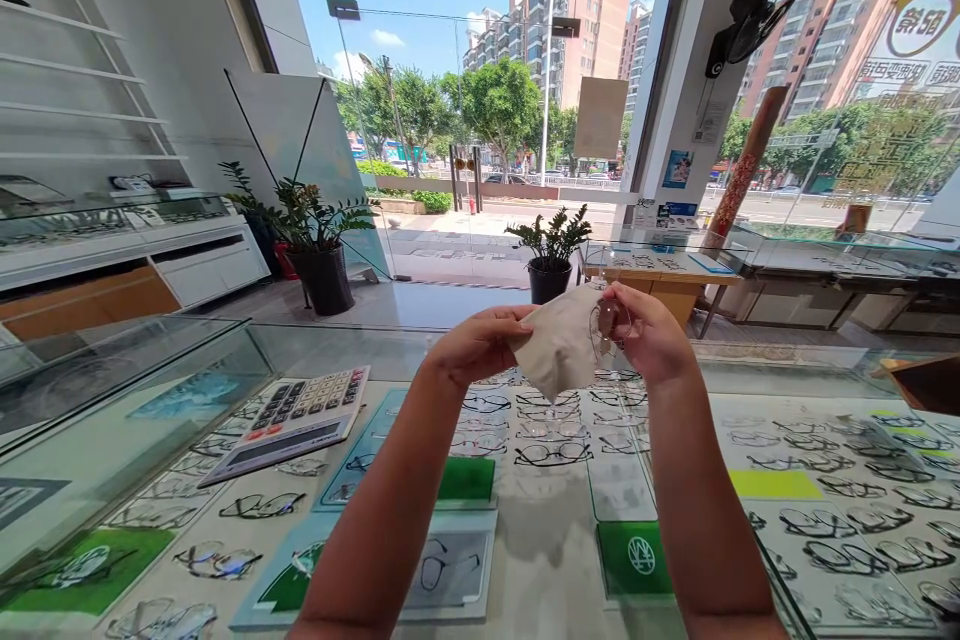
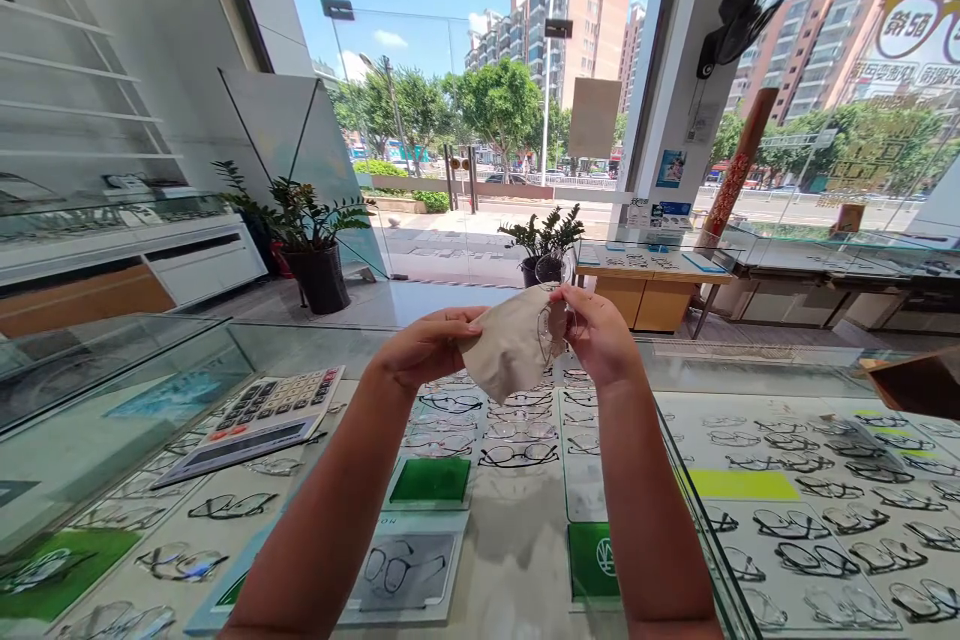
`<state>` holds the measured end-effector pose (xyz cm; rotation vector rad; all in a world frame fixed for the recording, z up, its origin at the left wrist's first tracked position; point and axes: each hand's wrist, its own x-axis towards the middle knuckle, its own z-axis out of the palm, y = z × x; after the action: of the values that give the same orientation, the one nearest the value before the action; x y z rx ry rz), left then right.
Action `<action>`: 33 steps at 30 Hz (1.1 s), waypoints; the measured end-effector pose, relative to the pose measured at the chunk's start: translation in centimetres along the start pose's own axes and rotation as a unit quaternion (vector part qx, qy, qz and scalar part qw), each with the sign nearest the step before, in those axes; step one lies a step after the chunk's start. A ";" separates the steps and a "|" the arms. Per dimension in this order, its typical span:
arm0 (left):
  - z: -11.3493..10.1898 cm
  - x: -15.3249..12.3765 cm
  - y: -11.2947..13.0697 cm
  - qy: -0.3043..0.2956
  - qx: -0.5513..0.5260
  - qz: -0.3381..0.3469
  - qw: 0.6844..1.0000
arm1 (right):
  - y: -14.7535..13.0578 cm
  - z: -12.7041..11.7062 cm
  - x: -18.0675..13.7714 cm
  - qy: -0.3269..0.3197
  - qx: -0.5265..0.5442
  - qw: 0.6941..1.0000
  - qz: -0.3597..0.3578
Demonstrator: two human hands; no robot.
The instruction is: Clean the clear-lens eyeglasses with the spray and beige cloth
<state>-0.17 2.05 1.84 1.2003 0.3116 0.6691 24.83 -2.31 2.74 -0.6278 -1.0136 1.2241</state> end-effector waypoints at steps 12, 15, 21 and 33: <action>0.5 0.5 -1.4 -0.010 0.084 -0.009 0.996 | 0.9 1.2 -0.7 -0.155 -0.059 0.981 0.098; 1.1 0.5 -1.5 -0.013 0.114 0.007 0.993 | 1.3 1.7 -0.7 -0.165 -0.060 0.978 0.117; 1.6 0.7 -1.6 0.051 0.138 0.042 0.988 | 1.6 1.3 -0.2 -0.108 -0.032 0.989 0.095; 2.1 1.5 -1.4 0.206 0.195 0.134 0.950 | 2.0 1.1 0.2 0.009 -0.082 0.995 -0.049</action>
<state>2.65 1.09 1.44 1.4905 0.6620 1.1377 22.92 -1.74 1.62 -0.7065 -1.1253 1.0548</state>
